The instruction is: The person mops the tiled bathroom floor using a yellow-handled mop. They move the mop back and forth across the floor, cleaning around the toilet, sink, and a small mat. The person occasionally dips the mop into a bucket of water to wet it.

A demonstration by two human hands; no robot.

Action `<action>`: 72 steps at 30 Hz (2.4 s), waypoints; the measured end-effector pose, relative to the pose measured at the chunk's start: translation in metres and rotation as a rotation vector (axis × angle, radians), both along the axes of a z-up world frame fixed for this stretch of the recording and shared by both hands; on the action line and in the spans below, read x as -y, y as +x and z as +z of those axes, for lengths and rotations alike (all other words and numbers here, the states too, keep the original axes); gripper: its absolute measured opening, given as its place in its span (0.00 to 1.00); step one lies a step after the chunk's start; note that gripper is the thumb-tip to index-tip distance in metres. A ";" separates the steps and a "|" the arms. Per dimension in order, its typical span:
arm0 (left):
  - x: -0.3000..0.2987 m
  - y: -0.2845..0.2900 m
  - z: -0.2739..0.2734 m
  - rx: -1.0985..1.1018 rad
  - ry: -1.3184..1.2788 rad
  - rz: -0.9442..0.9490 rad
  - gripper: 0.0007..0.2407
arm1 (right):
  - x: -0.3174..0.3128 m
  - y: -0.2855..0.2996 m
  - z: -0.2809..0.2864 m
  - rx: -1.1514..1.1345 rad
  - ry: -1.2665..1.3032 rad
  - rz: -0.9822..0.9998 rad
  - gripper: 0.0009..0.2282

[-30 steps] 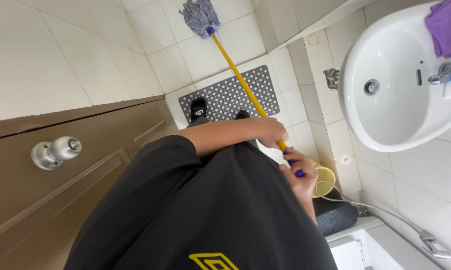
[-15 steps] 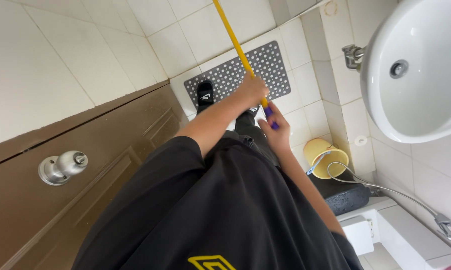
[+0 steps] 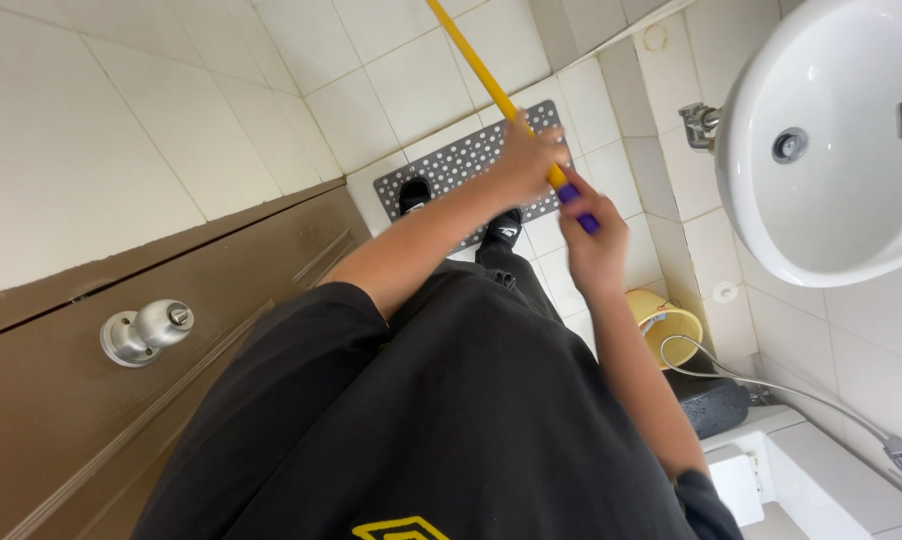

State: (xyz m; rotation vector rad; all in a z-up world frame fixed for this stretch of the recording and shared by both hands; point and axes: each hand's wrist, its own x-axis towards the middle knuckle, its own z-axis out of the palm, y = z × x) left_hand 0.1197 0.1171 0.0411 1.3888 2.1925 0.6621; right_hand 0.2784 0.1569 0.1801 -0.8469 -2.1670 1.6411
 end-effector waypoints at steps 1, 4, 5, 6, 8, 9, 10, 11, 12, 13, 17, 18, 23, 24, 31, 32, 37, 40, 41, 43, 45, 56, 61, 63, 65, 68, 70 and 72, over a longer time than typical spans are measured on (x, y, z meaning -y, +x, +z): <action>-0.005 0.021 0.004 0.035 0.025 -0.080 0.11 | 0.000 0.022 0.013 0.030 -0.031 -0.068 0.04; -0.021 0.089 0.034 0.139 -0.003 -0.289 0.09 | 0.004 0.090 0.056 0.046 -0.172 -0.267 0.05; -0.025 0.111 0.046 0.209 -0.060 -0.405 0.08 | 0.007 0.113 0.070 0.031 -0.286 -0.385 0.06; -0.025 0.127 0.059 0.207 -0.059 -0.416 0.08 | 0.014 0.130 0.079 0.028 -0.283 -0.395 0.06; -0.023 0.157 0.084 0.288 -0.077 -0.624 0.14 | 0.027 0.165 0.096 0.049 -0.341 -0.533 0.05; -0.027 0.161 0.092 0.287 -0.078 -0.636 0.14 | 0.027 0.178 0.094 0.047 -0.341 -0.545 0.05; -0.028 0.167 0.099 0.307 -0.075 -0.795 0.15 | 0.031 0.193 0.094 0.010 -0.365 -0.590 0.04; -0.028 0.173 0.105 0.326 -0.069 -0.954 0.17 | 0.036 0.208 0.093 -0.027 -0.388 -0.634 0.04; -0.030 0.183 0.100 0.345 -0.072 -0.970 0.17 | 0.039 0.221 0.084 -0.011 -0.391 -0.654 0.04; -0.031 0.193 0.095 0.306 -0.077 -0.968 0.17 | 0.042 0.234 0.076 -0.093 -0.432 -0.683 0.05; -0.041 0.216 0.069 0.239 -0.131 -0.994 0.17 | 0.039 0.260 0.031 -0.290 -0.546 -0.722 0.06; -0.041 0.215 0.058 0.248 -0.131 -0.997 0.17 | 0.040 0.263 0.015 -0.283 -0.546 -0.728 0.06; -0.025 0.182 -0.021 0.059 -0.294 -0.875 0.12 | 0.045 0.238 -0.072 -0.142 -0.690 -0.686 0.07; -0.026 0.158 -0.031 0.057 -0.302 -0.860 0.12 | 0.040 0.212 -0.087 -0.142 -0.699 -0.671 0.07; 0.002 -0.015 -0.017 -0.334 -0.392 -0.165 0.17 | 0.015 -0.002 -0.124 0.159 -0.127 -0.173 0.02; 0.006 -0.037 0.001 -0.324 -0.476 -0.068 0.21 | 0.013 -0.036 -0.118 0.137 -0.123 -0.133 0.03; 0.035 -0.072 0.020 -0.168 -0.248 0.115 0.21 | 0.012 -0.091 -0.081 0.086 -0.174 -0.058 0.04; 0.036 -0.055 0.013 -0.155 -0.145 0.098 0.20 | 0.017 -0.067 -0.082 0.035 -0.134 -0.054 0.04; 0.032 -0.045 0.009 -0.135 -0.157 0.044 0.19 | 0.017 -0.053 -0.085 0.006 -0.109 -0.080 0.05; 0.021 -0.015 0.009 -0.096 -0.133 -0.041 0.17 | 0.009 -0.011 -0.064 0.076 -0.118 -0.131 0.05; 0.009 0.021 0.014 -0.045 -0.122 -0.139 0.15 | 0.006 0.039 -0.046 0.160 -0.141 -0.195 0.06; -0.043 0.221 0.072 0.316 0.031 -1.080 0.18 | 0.027 0.282 0.061 0.040 -0.515 -0.769 0.02; -0.041 0.219 0.065 0.262 -0.143 -1.145 0.17 | 0.040 0.284 0.019 -0.050 -0.619 -0.904 0.03; -0.043 0.212 0.044 0.228 -0.195 -1.143 0.17 | 0.038 0.275 -0.010 -0.058 -0.639 -0.918 0.03; -0.044 0.192 0.009 0.049 -0.235 -1.036 0.18 | 0.033 0.259 -0.054 -0.053 -0.645 -0.868 0.04; -0.045 0.123 -0.021 -0.134 -0.206 -0.788 0.19 | 0.008 0.185 -0.097 0.000 -0.601 -0.729 0.05; -0.042 0.074 -0.028 -0.198 -0.233 -0.579 0.16 | -0.011 0.114 -0.107 0.020 -0.555 -0.605 0.05; -0.039 0.026 -0.029 -0.267 -0.248 -0.365 0.13 | -0.024 0.044 -0.112 0.030 -0.495 -0.478 0.06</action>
